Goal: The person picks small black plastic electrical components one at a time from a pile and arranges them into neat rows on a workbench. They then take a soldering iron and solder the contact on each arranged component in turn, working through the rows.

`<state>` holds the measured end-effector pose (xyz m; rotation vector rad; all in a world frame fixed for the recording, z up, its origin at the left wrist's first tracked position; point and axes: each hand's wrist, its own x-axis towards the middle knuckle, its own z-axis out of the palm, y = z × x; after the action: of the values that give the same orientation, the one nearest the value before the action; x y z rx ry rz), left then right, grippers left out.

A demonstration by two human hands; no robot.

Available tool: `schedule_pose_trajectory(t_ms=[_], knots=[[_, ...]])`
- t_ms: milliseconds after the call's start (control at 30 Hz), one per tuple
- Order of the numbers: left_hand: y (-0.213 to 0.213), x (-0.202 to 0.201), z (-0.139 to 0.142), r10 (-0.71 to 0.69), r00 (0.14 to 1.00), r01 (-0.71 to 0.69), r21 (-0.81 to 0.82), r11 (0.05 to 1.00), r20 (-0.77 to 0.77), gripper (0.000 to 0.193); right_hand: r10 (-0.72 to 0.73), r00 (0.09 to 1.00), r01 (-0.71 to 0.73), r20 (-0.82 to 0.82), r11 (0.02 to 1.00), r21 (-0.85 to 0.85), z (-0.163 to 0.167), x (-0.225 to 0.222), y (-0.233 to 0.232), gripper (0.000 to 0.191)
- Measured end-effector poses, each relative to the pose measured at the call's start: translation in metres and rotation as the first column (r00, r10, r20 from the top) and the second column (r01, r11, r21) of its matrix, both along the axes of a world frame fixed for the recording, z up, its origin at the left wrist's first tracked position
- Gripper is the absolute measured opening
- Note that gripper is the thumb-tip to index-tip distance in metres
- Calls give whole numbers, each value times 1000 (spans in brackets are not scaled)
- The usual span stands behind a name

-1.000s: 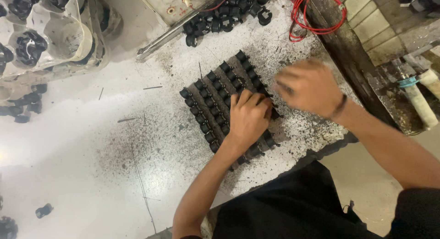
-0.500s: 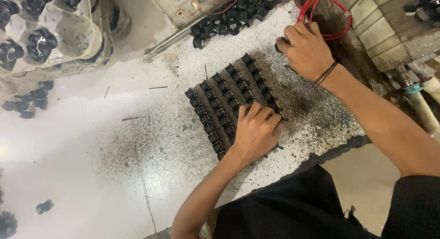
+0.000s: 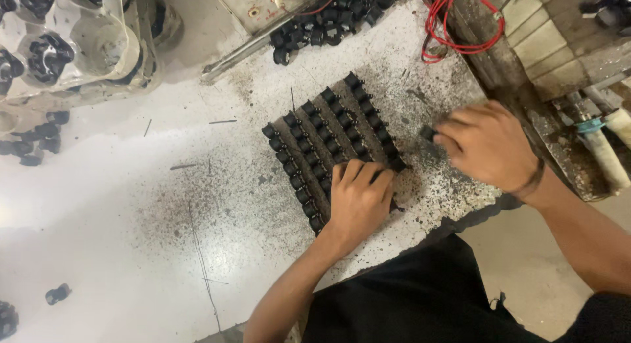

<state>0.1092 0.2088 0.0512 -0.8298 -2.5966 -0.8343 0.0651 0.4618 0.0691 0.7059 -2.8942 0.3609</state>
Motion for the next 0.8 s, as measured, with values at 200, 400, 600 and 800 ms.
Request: schedule_pose_trajectory(t_ms=[200, 400, 600, 800], knots=[[15, 0, -5, 9, 1000, -10, -43, 999, -28, 21, 69, 993, -34, 98, 945, -324, -18, 67, -17, 16], [21, -5, -10, 1, 1000, -2, -55, 999, -16, 19, 38, 996, -60, -86, 958, -281, -31, 64, -35, 11], [16, -6, -12, -9, 1000, 8, -38, 999, -8, 23, 17, 997, -37, -75, 961, -273, -32, 65, -38, 12], [11, -10, -9, -15, 1000, 15, 3, 1000, 16, 19, 1, 998, -20, -68, 960, -281, -26, 66, -39, 16]])
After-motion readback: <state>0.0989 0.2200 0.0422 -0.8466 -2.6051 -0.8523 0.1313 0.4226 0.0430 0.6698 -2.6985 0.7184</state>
